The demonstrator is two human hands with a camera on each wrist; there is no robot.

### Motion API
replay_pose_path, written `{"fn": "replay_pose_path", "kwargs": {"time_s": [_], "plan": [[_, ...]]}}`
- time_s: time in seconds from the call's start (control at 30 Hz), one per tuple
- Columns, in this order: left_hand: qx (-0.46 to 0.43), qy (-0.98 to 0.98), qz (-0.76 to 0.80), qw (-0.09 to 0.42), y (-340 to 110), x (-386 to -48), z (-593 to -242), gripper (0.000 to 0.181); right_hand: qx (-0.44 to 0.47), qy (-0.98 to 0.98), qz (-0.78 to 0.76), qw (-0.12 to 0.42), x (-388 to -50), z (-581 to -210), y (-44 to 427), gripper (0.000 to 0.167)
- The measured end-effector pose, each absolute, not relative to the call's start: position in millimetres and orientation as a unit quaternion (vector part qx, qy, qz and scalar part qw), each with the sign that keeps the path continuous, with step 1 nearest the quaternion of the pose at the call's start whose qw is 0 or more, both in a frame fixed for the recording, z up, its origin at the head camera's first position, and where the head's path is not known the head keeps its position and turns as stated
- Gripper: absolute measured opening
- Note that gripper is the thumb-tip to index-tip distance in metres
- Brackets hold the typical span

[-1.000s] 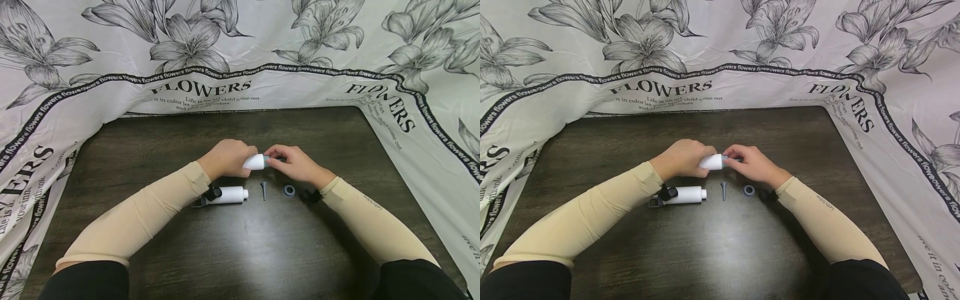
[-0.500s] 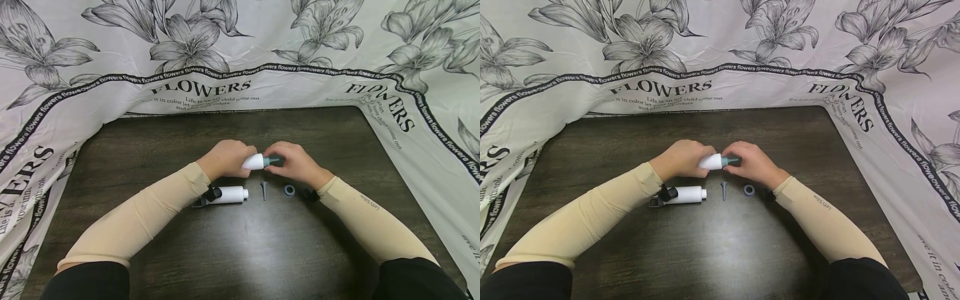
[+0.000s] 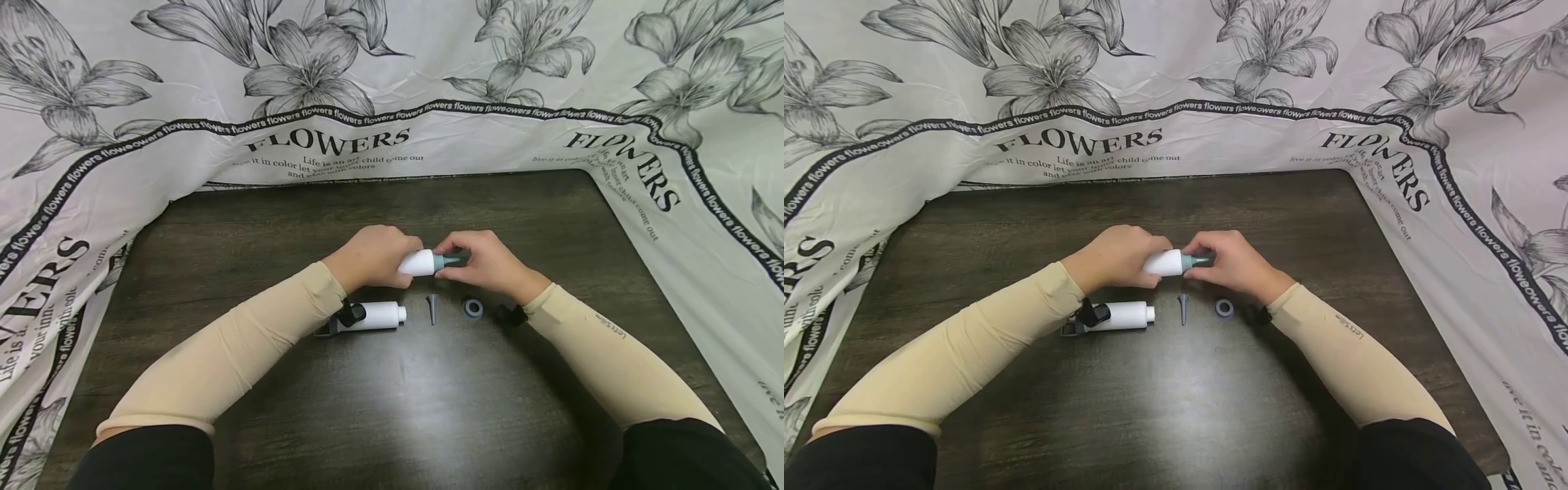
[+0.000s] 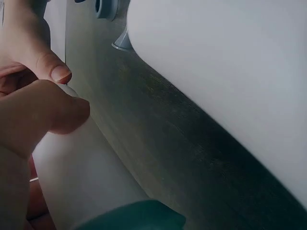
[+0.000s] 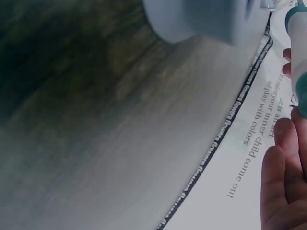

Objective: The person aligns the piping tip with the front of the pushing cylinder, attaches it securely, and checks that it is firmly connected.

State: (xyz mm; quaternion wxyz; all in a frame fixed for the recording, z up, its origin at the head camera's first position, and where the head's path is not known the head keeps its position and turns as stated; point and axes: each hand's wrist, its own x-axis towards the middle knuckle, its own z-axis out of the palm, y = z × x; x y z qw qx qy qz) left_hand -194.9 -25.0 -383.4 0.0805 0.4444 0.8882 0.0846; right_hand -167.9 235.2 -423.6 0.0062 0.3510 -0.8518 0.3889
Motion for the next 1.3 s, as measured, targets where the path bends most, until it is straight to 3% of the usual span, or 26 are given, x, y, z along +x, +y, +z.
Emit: {"fn": "replay_pose_path", "kwargs": {"time_s": [0.67,0.93,1.3], "plan": [[0.442,0.889,0.048,0.109,-17.9,-190.6,-376.9,0.033,0.309,-0.879,0.36,-0.048,-171.4,-415.0,233.4,0.026],[0.444,0.888,0.042,0.115,-14.3,-191.6,-375.3,0.035,0.249,-0.885,0.38,-0.102,-174.1,-409.4,233.7,0.026],[0.423,0.891,0.073,0.147,-16.7,-204.5,-378.5,0.034,0.27,-0.895,0.344,-0.086,-177.5,-412.0,224.1,0.027]]}}
